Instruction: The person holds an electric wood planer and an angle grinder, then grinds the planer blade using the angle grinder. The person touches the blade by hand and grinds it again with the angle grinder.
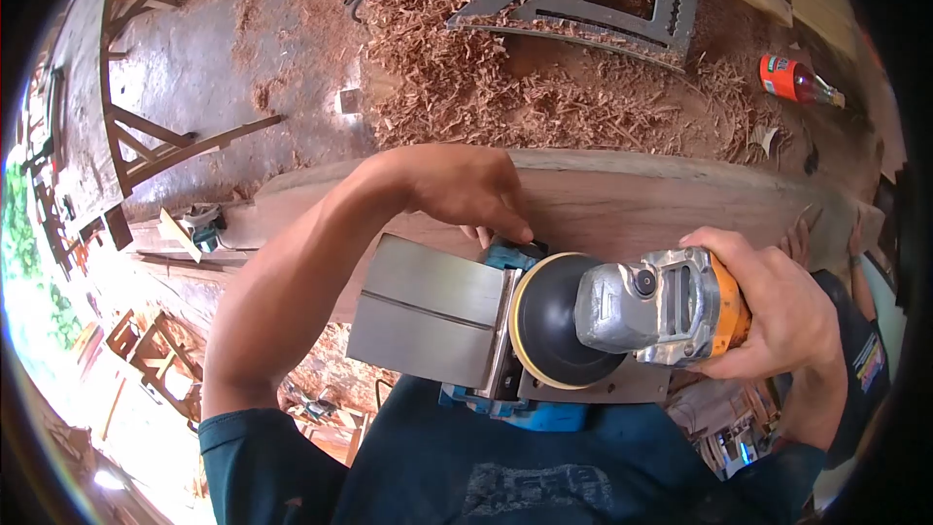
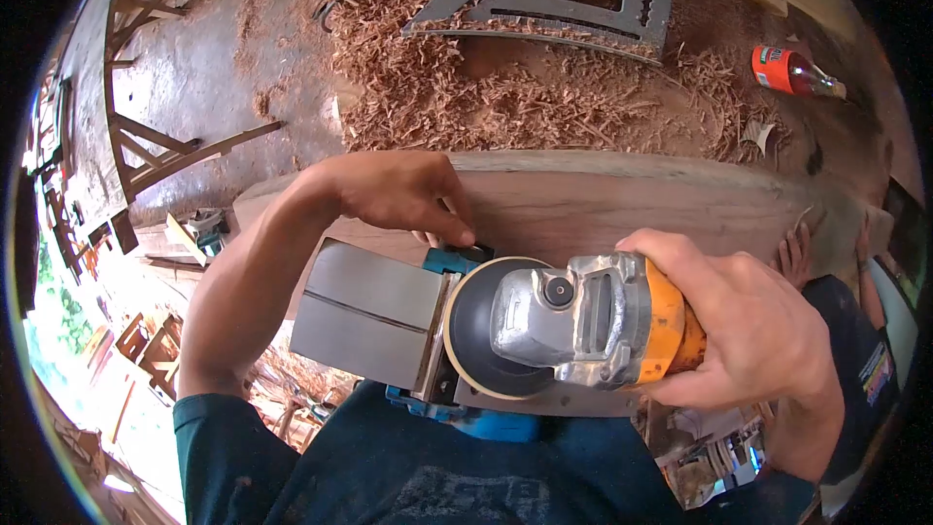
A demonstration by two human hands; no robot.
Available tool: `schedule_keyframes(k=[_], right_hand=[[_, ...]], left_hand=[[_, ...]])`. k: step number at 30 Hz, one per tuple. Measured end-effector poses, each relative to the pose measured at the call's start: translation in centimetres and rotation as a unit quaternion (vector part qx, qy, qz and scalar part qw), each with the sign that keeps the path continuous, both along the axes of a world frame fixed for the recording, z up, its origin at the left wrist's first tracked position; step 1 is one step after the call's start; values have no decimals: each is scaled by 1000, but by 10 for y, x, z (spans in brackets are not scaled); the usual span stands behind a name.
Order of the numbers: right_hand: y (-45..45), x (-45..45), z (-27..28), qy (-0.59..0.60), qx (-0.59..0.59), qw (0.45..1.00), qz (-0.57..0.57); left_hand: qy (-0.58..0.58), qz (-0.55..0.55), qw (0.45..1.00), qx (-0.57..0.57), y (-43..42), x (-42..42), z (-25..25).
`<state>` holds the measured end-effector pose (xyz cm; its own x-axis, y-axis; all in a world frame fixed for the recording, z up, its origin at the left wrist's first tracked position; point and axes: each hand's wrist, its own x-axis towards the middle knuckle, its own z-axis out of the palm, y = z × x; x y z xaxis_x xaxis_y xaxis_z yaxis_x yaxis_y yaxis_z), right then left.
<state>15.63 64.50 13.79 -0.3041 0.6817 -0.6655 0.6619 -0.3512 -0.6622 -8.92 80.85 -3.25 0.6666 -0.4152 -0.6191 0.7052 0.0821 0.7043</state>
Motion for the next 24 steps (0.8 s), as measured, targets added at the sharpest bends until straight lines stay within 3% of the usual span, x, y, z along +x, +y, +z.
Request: schedule_keyframes(k=[8, 10, 11, 16, 20, 24], right_hand=[[2, -2, 0, 0, -16, 1000, 5], [1, -2, -1, 5, -16, 1000, -2], [1, -3, -1, 6, -12, 1000, -1], [0, -5, -1, -2, 35, 999, 22], [1, -5, 1, -2, -12, 1000, -3], [0, -7, 2, -4, -2, 1000, 10]], left_hand=[[-11, 40, 999, -8, -6, -5, -4], [-70, 5, 998, -3, -2, -2, -7], [-37, 41, 998, -20, -6, -5, -7], [-34, 21, 999, 1, -1, -2, 2], [-18, 68, 997, -28, -11, -7, -7], [-45, 27, 998, -19, -4, -6, -9]])
